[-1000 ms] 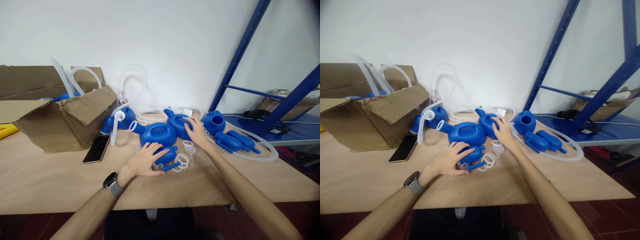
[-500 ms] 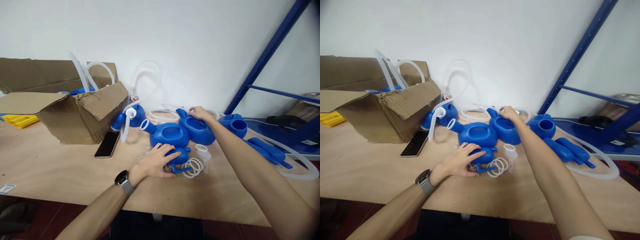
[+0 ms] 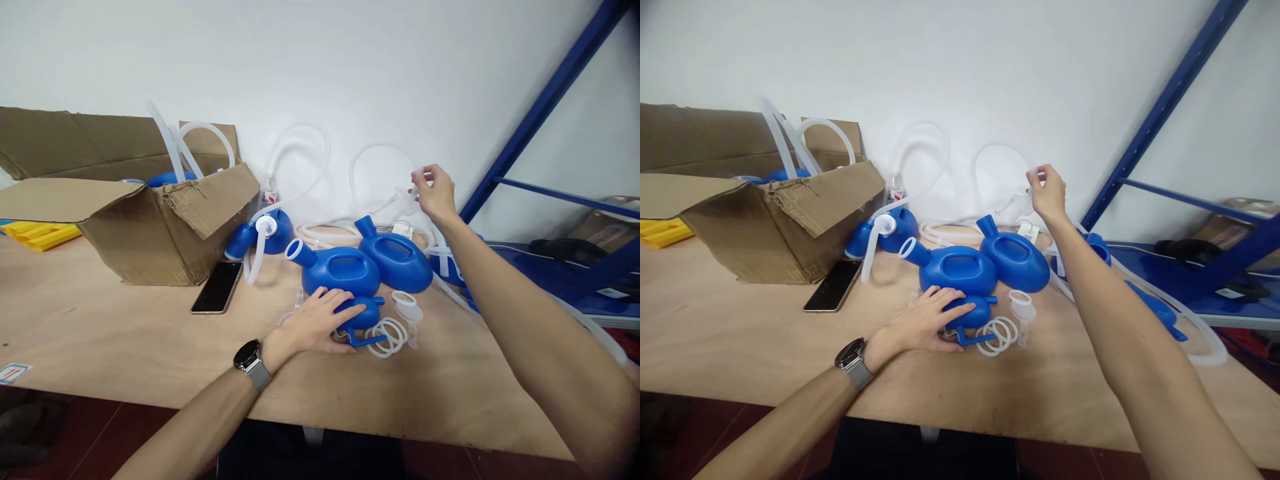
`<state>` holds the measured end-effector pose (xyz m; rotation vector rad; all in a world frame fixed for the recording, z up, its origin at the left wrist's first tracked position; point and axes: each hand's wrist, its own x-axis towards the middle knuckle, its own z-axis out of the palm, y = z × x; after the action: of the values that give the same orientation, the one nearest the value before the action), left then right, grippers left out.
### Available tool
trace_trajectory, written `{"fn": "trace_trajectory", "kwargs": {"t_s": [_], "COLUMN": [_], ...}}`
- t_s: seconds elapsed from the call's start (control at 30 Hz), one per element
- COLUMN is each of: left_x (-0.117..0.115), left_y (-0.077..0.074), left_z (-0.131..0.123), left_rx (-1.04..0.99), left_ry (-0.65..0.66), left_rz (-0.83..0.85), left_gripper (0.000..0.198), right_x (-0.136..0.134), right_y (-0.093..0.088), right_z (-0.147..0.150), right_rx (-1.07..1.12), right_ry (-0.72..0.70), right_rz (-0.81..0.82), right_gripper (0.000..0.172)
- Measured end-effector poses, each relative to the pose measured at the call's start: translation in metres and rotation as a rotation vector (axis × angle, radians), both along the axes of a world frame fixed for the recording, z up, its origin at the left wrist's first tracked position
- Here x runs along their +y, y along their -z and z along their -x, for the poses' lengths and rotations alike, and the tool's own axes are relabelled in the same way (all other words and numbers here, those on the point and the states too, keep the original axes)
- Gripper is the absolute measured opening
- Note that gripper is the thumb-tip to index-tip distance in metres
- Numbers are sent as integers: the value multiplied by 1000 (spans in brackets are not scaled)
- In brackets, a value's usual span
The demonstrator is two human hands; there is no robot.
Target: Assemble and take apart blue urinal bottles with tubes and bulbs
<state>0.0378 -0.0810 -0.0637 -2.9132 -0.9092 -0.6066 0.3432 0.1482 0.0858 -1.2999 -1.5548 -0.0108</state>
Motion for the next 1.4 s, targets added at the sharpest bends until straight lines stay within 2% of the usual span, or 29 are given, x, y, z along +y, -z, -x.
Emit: {"fn": "trace_trajectory", "kwargs": {"t_s": [0.1, 0.2, 0.43, 0.53, 0.6, 0.67, 0.73, 0.8, 0.87, 0.93, 1.0, 1.07, 1.13, 1.23, 1.3, 1.4], "left_x": [0, 1, 1, 0, 0, -1, -2, -3, -2, 1, 8, 17, 24, 33, 38, 44], "left_y": [0, 0, 0, 0, 0, -1, -5, -17, -36, -60, -81, -96, -105, -114, -121, -128], "left_z": [0, 0, -1, -1, -2, -2, -3, -2, 0, 4, 11, 19, 28, 46, 61, 81], "left_rx": [-8, -11, -21, -52, -78, -130, -249, -418, -548, -542, -394, -275, -206, -106, -51, 33], "left_ry": [10, 13, 16, 0, -18, -36, -77, -152, -243, -292, -266, -242, -234, -231, -317, -465], "left_rz": [0, -9, -28, -18, -31, -119, -312, -563, -769, -839, -763, -674, -606, -526, -481, -424], "left_gripper": [79, 79, 83, 88, 81, 67, 54, 54, 64, 67, 65, 63, 61, 57, 50, 43], "right_x": [-21, -40, -71, -88, -103, -120, -137, -153, -164, -171, -172, -170, -166, -159, -155, -154], "right_y": [-24, -41, -64, -62, -53, -41, -27, -15, -6, 0, 5, 9, 11, 9, 6, 8], "right_z": [7, 12, 36, 59, 77, 96, 113, 127, 139, 147, 153, 157, 158, 149, 138, 121], "right_rx": [134, 153, 222, 259, 244, 152, 80, 47, -3, -55, -37, 45, 96, 0, -65, -187], "right_ry": [-36, -77, -189, -334, -478, -636, -767, -865, -965, -1053, -1084, -1072, -1075, -1081, -1037, -941], "right_rz": [-23, -90, -220, -216, -156, -59, 57, 181, 303, 376, 406, 447, 495, 519, 485, 394], "right_gripper": [22, 20, 13, 12, 19, 28, 32, 31, 26, 21, 22, 31, 38, 33, 31, 46]}}
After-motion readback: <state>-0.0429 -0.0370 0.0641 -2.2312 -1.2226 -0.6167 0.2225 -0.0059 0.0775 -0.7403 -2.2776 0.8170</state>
